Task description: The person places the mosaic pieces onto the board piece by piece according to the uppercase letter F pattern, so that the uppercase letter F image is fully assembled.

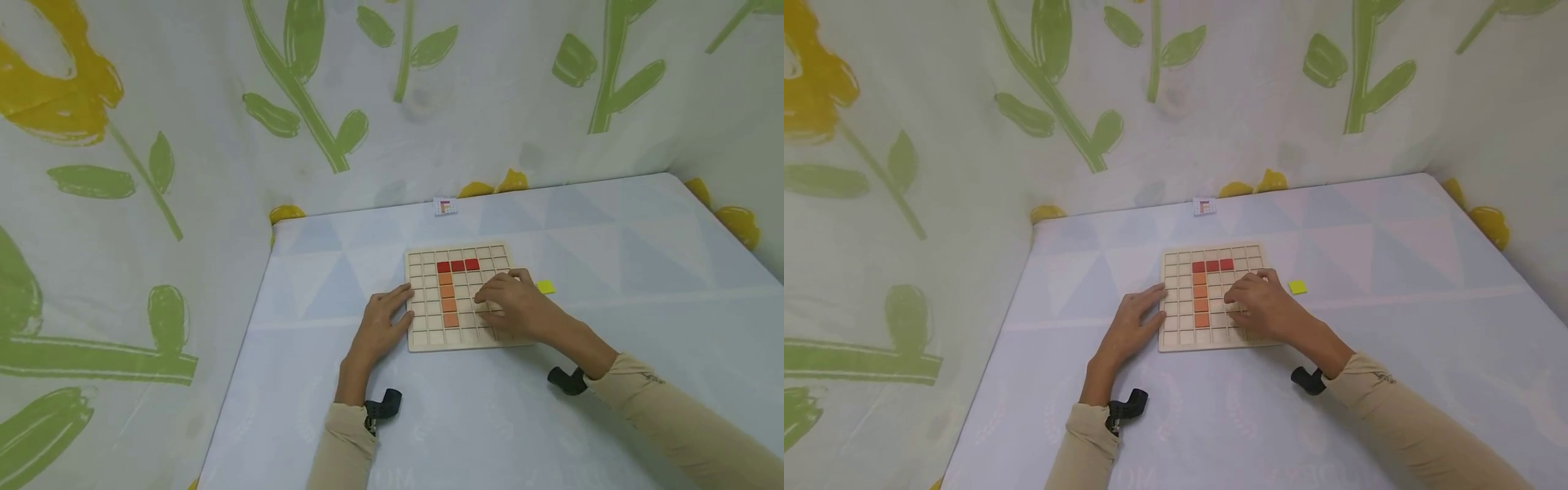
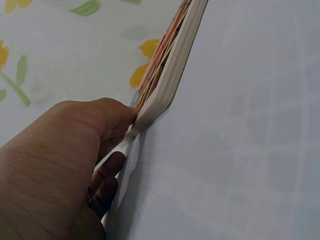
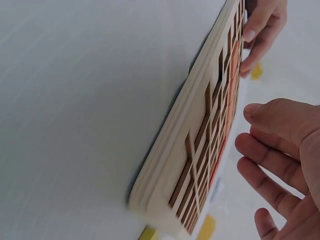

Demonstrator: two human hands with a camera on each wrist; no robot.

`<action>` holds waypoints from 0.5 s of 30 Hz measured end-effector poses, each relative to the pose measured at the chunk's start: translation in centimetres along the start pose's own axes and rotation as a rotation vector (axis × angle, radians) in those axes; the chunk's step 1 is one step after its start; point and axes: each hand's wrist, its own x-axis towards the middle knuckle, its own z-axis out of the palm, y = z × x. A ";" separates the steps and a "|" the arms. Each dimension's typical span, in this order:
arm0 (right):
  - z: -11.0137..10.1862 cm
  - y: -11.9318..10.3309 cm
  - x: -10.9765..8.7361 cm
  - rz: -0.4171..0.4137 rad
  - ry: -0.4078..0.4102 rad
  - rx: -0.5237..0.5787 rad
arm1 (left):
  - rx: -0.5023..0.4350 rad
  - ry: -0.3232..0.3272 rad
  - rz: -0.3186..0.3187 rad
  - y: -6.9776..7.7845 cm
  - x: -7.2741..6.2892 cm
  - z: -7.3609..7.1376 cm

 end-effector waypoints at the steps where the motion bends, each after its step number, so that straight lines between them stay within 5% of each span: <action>1: -0.1 0.3 -0.2 0.000 0.006 0.001 | 0.003 -0.001 -0.003 0.0 0.0 0.0; 15: -2.3 3.8 -3.4 0.045 0.065 -0.028 | 0.006 0.003 -0.005 -0.1 0.0 0.2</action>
